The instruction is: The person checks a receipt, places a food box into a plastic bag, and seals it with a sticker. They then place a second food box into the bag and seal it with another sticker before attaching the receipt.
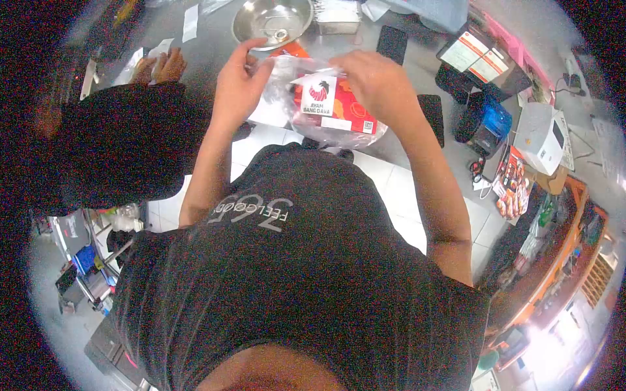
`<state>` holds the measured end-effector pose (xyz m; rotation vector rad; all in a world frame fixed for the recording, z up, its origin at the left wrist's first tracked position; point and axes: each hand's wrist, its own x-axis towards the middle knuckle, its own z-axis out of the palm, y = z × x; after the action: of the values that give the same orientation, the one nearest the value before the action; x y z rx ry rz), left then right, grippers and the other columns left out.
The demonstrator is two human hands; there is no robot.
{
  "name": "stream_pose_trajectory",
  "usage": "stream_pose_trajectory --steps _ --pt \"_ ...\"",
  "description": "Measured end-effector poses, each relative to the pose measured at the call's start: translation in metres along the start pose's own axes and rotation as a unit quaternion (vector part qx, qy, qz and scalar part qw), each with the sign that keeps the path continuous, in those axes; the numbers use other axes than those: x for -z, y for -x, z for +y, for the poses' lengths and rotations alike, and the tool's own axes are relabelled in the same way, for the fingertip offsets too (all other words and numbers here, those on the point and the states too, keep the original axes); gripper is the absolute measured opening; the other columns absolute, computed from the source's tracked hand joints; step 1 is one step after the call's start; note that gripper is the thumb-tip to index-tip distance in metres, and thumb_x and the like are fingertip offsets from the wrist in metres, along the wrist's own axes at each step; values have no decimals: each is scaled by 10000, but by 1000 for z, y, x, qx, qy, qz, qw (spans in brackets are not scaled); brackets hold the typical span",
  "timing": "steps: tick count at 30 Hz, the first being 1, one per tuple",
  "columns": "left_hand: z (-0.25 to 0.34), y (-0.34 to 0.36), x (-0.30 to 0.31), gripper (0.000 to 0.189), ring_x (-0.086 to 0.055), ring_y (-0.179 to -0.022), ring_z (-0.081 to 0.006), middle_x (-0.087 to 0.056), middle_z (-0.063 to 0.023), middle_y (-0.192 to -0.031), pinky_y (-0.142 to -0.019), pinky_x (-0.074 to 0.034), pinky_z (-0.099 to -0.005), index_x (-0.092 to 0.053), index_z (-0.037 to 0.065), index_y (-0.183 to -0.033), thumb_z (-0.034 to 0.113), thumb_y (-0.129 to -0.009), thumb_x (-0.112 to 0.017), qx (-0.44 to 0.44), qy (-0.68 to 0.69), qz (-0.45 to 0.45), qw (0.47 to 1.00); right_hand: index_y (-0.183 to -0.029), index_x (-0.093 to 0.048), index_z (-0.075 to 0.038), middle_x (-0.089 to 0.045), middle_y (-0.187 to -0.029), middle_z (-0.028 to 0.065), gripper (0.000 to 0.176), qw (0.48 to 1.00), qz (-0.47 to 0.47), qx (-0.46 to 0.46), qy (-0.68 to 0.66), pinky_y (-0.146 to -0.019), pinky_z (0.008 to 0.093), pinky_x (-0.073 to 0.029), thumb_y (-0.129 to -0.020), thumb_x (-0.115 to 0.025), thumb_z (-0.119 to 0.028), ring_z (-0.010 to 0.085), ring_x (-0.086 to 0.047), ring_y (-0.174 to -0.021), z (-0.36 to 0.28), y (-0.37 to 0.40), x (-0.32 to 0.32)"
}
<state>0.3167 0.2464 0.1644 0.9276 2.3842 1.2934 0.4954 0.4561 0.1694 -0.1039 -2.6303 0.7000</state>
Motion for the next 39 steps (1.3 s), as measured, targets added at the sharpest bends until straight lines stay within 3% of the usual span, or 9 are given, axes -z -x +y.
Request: stream_pose_trajectory --steps 6,11,13,16,19,22,30,36,39 --pt "-5 -1 -1 427 -629 -779 -116 -665 -71 -974 -669 -506 -274 -587 85 -1406 126 -986 -652 35 213 -41 976 -1366 -514 -84 -624 -1090 49 408 880 -9 -225 -417 -875 313 -464 -1017 -619 -269 150 -562 -984 26 -11 31" --pt "-24 -5 -3 420 -612 -719 -105 -640 -58 -975 -626 -495 -255 -585 87 -1413 91 -995 -633 82 304 -66 947 -1515 -325 -46 -556 -1210 86 1107 700 -125 -267 -651 -851 269 -427 -810 -633 -841 153 -525 -966 7 39 0" --pt "-20 -2 4 415 -611 -710 -104 -633 -55 -974 -621 -493 -249 -589 91 -1412 100 -1000 -637 88 263 -68 958 -1424 -396 -48 -517 -1216 93 1132 664 -192 -188 -698 -902 292 -398 -672 -749 -816 179 -498 -1019 2 69 -18" --pt "-15 -1 8 411 -639 -764 -106 -631 -50 -967 -651 -512 -249 -593 93 -1413 123 -1007 -648 46 202 -70 976 -1287 -502 -52 -458 -1225 104 1176 710 -378 27 -593 -980 326 -353 -464 -922 -779 217 -458 -1100 -22 68 -2" --pt "-17 -4 9 392 -655 -780 -109 -635 -48 -972 -653 -527 -253 -610 85 -1394 135 -1009 -659 -1 179 -76 981 -1294 -647 -59 -461 -1394 146 902 829 -396 5 -395 -1118 423 -351 -599 -968 -536 291 -462 -1292 -47 46 58" --pt "-5 -9 14 360 -655 -796 -105 -637 -39 -972 -667 -529 -249 -632 85 -1370 160 -1019 -655 5 174 -104 979 -1342 -684 -39 -547 -1440 195 836 762 -483 -11 -430 -1132 442 -400 -675 -944 -470 353 -532 -1342 -53 33 89" --pt "-11 -28 38 424 -634 -781 -105 -668 -26 -917 -681 -521 -260 -634 46 -1361 305 -1027 -664 82 134 -114 981 -1269 -688 0 -705 -1301 168 409 872 -364 -122 -302 -1019 383 -520 -866 -652 -56 335 -688 -1199 -76 40 99" --pt "-12 -6 41 523 -634 -853 -120 -680 -61 -945 -695 -518 -276 -551 70 -1461 242 -990 -699 5 144 -231 962 -1221 -705 -93 -732 -1177 116 351 986 -123 -109 25 -928 428 -563 -883 -629 -37 332 -709 -1072 -64 19 53" --pt "-18 1 29 565 -628 -904 -119 -682 -68 -1054 -728 -522 -284 -516 98 -1504 125 -968 -694 -11 212 -218 953 -1179 -701 -103 -722 -1148 120 283 978 -157 -34 133 -891 444 -571 -911 -613 -121 321 -708 -1053 -44 3 3"
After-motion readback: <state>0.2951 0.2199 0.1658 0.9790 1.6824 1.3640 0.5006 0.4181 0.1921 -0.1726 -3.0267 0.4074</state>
